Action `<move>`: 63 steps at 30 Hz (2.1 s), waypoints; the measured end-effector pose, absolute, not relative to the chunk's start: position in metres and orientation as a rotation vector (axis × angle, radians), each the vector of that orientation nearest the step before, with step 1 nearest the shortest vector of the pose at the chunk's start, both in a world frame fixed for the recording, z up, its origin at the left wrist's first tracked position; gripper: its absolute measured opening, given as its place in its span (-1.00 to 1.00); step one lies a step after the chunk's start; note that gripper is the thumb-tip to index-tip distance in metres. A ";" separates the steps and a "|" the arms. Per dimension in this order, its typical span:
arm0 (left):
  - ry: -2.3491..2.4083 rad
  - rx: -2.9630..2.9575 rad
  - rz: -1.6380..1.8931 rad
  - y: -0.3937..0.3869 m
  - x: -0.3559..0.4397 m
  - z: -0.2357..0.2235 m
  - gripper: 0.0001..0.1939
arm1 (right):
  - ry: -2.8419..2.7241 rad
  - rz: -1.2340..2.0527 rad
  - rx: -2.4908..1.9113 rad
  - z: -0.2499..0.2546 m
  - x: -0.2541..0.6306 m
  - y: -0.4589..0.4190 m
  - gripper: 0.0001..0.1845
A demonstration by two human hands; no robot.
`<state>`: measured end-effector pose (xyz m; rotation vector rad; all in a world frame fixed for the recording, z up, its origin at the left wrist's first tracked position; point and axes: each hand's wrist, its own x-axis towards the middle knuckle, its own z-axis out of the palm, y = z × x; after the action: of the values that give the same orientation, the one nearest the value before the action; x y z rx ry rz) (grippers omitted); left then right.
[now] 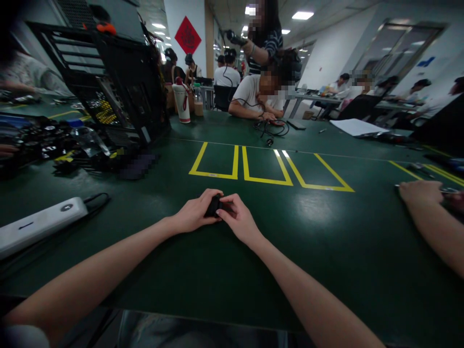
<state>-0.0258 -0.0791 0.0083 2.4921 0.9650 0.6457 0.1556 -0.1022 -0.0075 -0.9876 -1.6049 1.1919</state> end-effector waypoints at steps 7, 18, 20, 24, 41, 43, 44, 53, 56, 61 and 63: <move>0.969 2.506 0.657 -0.081 -0.026 0.009 -0.38 | -1.616 1.241 -1.014 -0.006 0.156 -0.104 -0.68; 0.961 2.490 0.661 -0.080 -0.026 0.007 -0.38 | -1.610 1.169 -1.006 -0.009 0.155 -0.102 -0.67; 0.960 2.496 0.662 -0.080 -0.026 0.007 -0.38 | -1.623 1.186 -1.020 -0.009 0.156 -0.103 -0.67; 0.949 2.503 0.678 -0.079 -0.025 0.006 -0.39 | -1.615 1.202 -0.974 -0.009 0.156 -0.105 -0.73; 0.981 2.510 0.666 -0.076 -0.024 0.002 -0.38 | -1.631 1.161 -0.897 -0.010 0.155 -0.104 -0.81; 0.973 2.510 0.668 -0.076 -0.024 0.002 -0.38 | -1.638 1.137 -0.911 -0.010 0.155 -0.103 -0.83; 0.974 2.510 0.669 -0.076 -0.024 0.002 -0.38 | -1.640 1.134 -0.927 -0.010 0.155 -0.102 -0.80; 0.981 2.507 0.663 -0.077 -0.025 0.002 -0.37 | -1.655 1.192 -0.892 -0.011 0.158 -0.105 -0.69; 0.992 2.502 0.659 -0.077 -0.025 0.003 -0.38 | -1.642 1.195 -0.886 -0.011 0.156 -0.105 -0.78; 0.994 2.476 0.638 -0.079 -0.025 0.006 -0.38 | -1.651 1.181 -0.985 -0.010 0.157 -0.102 -0.63; 0.993 2.472 0.643 -0.079 -0.025 0.007 -0.38 | -1.658 1.208 -0.998 -0.010 0.157 -0.101 -0.60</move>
<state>-0.0255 -0.0791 0.0068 2.4721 0.9933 0.6431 0.1574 -0.1015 -0.0102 -0.9980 -1.6579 1.2082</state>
